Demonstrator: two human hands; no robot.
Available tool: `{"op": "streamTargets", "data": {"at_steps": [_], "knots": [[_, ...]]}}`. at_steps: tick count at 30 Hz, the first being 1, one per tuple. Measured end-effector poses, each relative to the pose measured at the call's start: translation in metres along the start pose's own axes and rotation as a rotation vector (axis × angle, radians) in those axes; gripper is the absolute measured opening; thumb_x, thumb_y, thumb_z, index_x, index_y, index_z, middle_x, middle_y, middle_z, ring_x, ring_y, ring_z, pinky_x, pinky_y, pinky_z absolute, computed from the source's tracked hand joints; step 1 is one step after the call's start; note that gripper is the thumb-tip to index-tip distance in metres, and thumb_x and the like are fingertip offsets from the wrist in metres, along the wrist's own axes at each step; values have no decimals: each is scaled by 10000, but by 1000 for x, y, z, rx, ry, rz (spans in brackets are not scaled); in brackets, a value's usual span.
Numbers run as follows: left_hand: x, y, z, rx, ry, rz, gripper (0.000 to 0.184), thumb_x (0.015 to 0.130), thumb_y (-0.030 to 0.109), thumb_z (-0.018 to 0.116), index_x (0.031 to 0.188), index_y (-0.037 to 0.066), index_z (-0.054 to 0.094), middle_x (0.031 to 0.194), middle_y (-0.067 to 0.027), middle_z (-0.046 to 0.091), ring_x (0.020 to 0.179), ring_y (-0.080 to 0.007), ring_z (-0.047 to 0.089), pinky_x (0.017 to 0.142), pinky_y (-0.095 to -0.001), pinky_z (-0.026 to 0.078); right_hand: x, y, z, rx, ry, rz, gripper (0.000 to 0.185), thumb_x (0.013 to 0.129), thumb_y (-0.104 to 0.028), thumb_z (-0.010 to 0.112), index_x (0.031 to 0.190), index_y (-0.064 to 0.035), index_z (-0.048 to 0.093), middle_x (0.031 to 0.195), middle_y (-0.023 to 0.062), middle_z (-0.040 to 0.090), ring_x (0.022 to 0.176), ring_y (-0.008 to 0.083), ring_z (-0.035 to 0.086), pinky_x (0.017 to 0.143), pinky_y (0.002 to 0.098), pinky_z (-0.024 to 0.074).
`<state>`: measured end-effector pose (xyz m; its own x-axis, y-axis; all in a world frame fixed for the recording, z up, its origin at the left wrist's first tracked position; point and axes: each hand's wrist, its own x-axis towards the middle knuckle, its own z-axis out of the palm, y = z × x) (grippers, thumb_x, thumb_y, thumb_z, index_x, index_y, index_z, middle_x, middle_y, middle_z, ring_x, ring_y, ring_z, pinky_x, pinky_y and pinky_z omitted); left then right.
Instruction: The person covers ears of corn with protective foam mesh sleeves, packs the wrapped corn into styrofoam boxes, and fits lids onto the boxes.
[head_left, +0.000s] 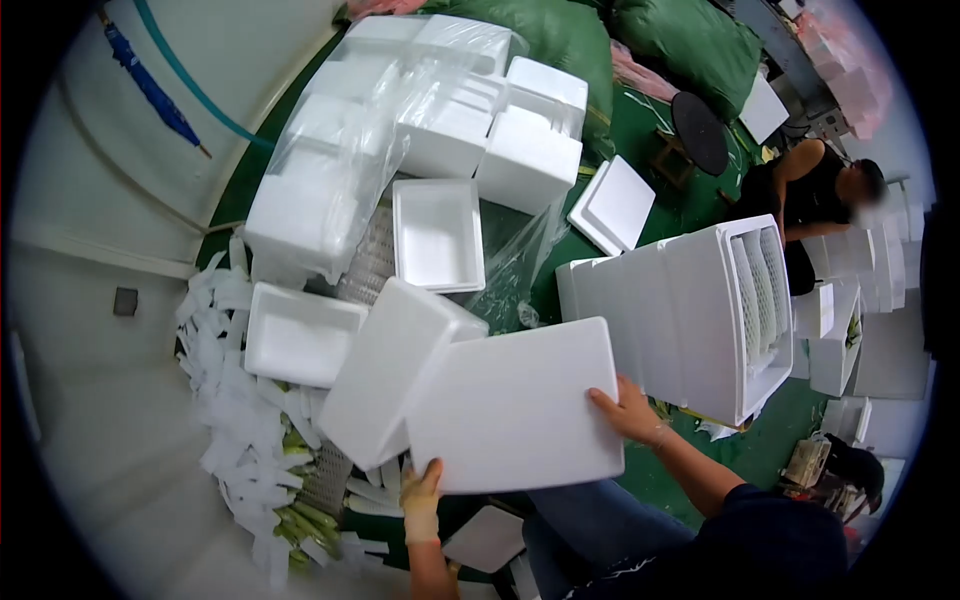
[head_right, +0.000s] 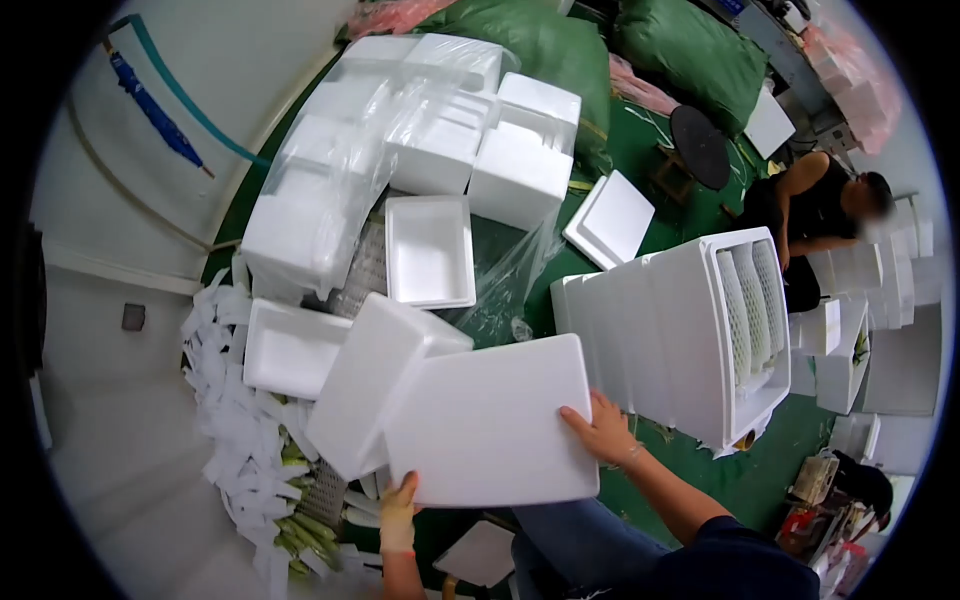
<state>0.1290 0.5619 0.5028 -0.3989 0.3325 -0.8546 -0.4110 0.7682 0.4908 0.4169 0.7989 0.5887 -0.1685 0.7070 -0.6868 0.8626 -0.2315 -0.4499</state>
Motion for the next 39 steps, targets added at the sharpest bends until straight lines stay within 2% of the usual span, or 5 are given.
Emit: {"op": "streamTargets", "data": {"at_steps": [8, 11, 17, 27, 39], "knots": [[-42, -12, 11, 249, -29, 292, 672, 886, 554, 487, 1144, -63, 561, 1053, -195, 646, 993, -358, 593, 822, -401, 470, -37, -44, -32, -187, 200, -336, 576, 816, -432, 640, 1153, 23, 531, 1184, 259, 511, 1122, 405, 459, 960, 458, 366], [-37, -11, 5, 259, -147, -270, 791, 858, 609, 495, 1323, -29, 440, 1240, -178, 573, 1090, -314, 575, 957, -346, 411, -44, -75, -27, 2, -29, -86, 565, 780, -437, 668, 1051, 43, 546, 976, 256, 560, 941, 396, 527, 849, 483, 403], [22, -65, 68, -1079, -649, -371, 742, 922, 582, 392, 1450, 81, 246, 1463, -84, 341, 1357, -218, 255, 1129, -386, 199, -93, -182, -19, -388, 87, -626, 649, 719, -416, 691, 1085, 67, 459, 984, 220, 513, 906, 364, 494, 819, 442, 376], [28, -85, 19, 1061, 1, 987, 550, 998, 342, 364, 1382, -44, 290, 1341, -200, 460, 1189, -286, 495, 1014, -331, 388, -62, -156, -77, -79, -2, -320, 562, 730, -389, 681, 958, 97, 517, 862, 282, 599, 795, 375, 612, 746, 417, 484], [57, 13, -13, 493, -331, 409, 763, 871, 477, 537, 1429, 43, 250, 1458, -159, 324, 1301, -339, 363, 1062, -361, 332, -18, -91, -32, 279, -247, -92, 533, 723, -326, 683, 1036, 83, 549, 900, 199, 651, 811, 273, 640, 765, 340, 511]]}}
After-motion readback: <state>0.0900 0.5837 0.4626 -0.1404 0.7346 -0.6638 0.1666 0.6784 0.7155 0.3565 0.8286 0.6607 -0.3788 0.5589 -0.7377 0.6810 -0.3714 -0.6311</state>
